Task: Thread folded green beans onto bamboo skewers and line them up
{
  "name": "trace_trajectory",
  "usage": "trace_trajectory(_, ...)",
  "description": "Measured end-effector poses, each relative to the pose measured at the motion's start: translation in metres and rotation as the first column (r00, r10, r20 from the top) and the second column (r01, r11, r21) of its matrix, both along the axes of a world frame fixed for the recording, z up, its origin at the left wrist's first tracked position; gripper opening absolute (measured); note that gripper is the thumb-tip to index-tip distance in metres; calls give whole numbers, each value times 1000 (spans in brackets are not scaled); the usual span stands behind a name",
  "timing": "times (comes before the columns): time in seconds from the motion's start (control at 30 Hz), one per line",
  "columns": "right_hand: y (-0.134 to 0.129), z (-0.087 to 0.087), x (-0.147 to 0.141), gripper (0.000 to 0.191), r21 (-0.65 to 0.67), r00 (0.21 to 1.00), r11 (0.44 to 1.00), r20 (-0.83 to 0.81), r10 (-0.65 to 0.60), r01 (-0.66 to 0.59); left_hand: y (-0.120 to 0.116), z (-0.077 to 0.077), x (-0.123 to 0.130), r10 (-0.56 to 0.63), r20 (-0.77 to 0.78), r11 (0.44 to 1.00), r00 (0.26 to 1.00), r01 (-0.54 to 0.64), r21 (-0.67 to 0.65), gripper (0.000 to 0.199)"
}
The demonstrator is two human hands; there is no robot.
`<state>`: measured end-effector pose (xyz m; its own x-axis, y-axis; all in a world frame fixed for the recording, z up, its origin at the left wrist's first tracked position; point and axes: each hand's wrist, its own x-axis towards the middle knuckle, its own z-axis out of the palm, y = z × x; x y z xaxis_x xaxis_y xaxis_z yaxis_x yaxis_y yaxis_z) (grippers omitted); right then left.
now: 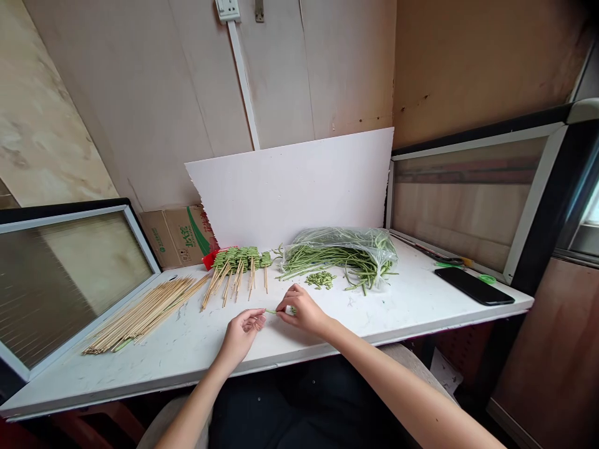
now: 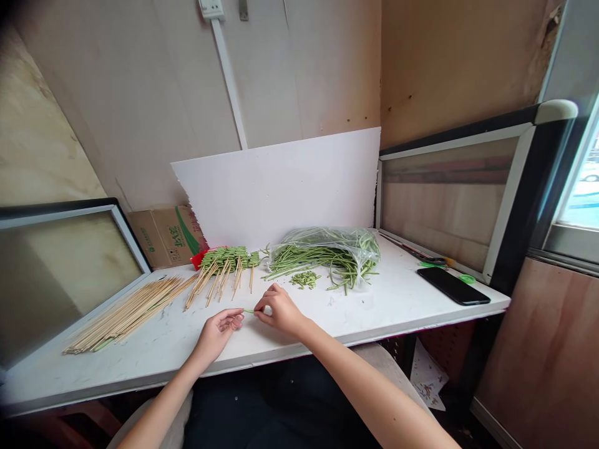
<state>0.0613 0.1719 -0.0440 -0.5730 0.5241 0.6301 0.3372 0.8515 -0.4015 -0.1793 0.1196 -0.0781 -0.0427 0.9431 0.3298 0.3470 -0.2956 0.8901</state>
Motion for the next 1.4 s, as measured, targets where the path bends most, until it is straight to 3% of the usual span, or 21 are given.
trace_trajectory(0.1, 8, -1, 10, 14, -15, 999, 999, -14, -51, 51, 11, 2, -37, 134, -203, 987, 970, -111, 118, 43)
trace_trajectory(0.27, 23, -7, 22, 25, -115, 971, 976, -136, -197, 182, 22, 1, -129, 382, -367, 924, 848, -349, 156, 43)
trace_trajectory(0.43, 31, -15, 22, 29, -185, 926, 952, -247, -285, 243, 8, -1, -210, 578, -592, 770, 561, -615, 169, 42)
trace_trajectory(0.53, 31, -17, 22, 29, -185, 928, 952, -238, -285, 245, -4, -2, -236, 582, -727, 649, 365, -747, 144, 53)
trace_trajectory(0.63, 30, -16, 21, 30, -165, 937, 956, -218, -273, 241, -12, -3, -247, 502, -807, 599, 311, -798, 65, 62)
trace_trajectory(0.77, 28, -16, 21, 32, -150, 940, 959, -210, -270, 242, -16, -4, -252, 450, -837, 597, 312, -802, 22, 61)
trace_trajectory(1.13, 29, -17, 20, 34, -141, 937, 958, -212, -277, 251, -23, -3, -253, 550, -792, 595, 266, -790, 148, 42)
trace_trajectory(1.27, 30, -18, 21, 38, -161, 902, 946, -294, -317, 280, -26, 1, -252, 537, -792, 613, 289, -779, 131, 36)
trace_trajectory(1.4, 35, -19, 23, 44, -242, 832, 916, -392, -393, 319, -25, 1, -250, 508, -821, 598, 260, -793, 119, 37)
